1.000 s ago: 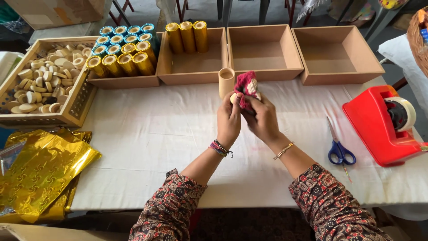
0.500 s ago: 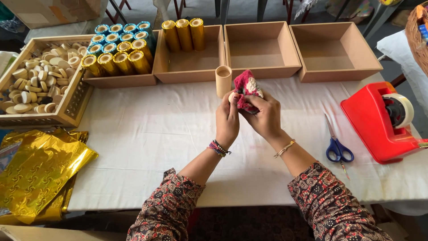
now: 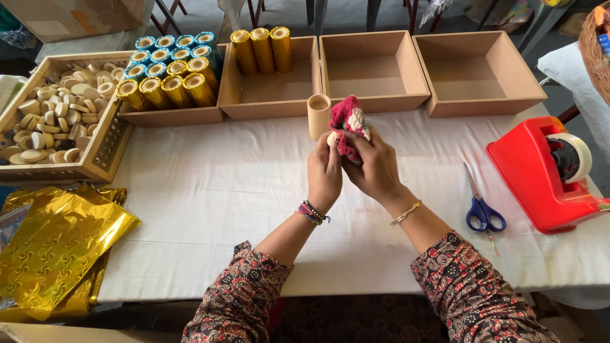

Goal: The person inserts a wooden disc into a gold foil-wrapped cardboard tube, then wipes a bare cardboard tube with a cloth for an extended period, and finally wraps the tube in gold foil, folding the foil over its ends on the table.

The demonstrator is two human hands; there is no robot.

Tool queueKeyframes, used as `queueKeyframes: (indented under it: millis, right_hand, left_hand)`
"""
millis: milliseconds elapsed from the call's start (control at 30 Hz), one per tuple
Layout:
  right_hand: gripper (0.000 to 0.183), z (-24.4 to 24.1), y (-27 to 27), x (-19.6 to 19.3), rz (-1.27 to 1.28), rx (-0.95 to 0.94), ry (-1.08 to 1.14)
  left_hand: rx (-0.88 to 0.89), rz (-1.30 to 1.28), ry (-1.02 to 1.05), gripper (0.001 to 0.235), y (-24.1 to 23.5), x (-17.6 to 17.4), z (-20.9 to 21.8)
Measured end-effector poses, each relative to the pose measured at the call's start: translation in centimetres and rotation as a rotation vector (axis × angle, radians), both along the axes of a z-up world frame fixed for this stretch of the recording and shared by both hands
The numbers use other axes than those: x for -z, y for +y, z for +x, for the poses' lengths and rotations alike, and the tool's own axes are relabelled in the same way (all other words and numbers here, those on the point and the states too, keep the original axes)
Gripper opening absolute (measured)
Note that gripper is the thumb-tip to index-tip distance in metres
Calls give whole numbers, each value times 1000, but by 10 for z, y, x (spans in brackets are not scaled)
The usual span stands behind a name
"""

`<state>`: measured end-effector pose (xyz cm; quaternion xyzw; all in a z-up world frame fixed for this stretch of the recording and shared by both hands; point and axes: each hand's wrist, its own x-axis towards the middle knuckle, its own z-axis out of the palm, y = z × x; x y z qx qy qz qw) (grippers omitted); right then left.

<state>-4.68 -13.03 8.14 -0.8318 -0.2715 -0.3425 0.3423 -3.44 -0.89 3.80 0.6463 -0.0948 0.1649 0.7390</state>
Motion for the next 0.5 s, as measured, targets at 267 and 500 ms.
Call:
queueKeyframes:
  millis: [267, 500]
  right_hand:
    - [30, 7, -2, 19, 16, 70, 120]
    - [37, -6, 10, 6, 26, -125, -31]
  left_hand:
    - [51, -60, 45, 33, 5, 19, 17]
    - [150, -395, -14, 17, 23, 5, 18]
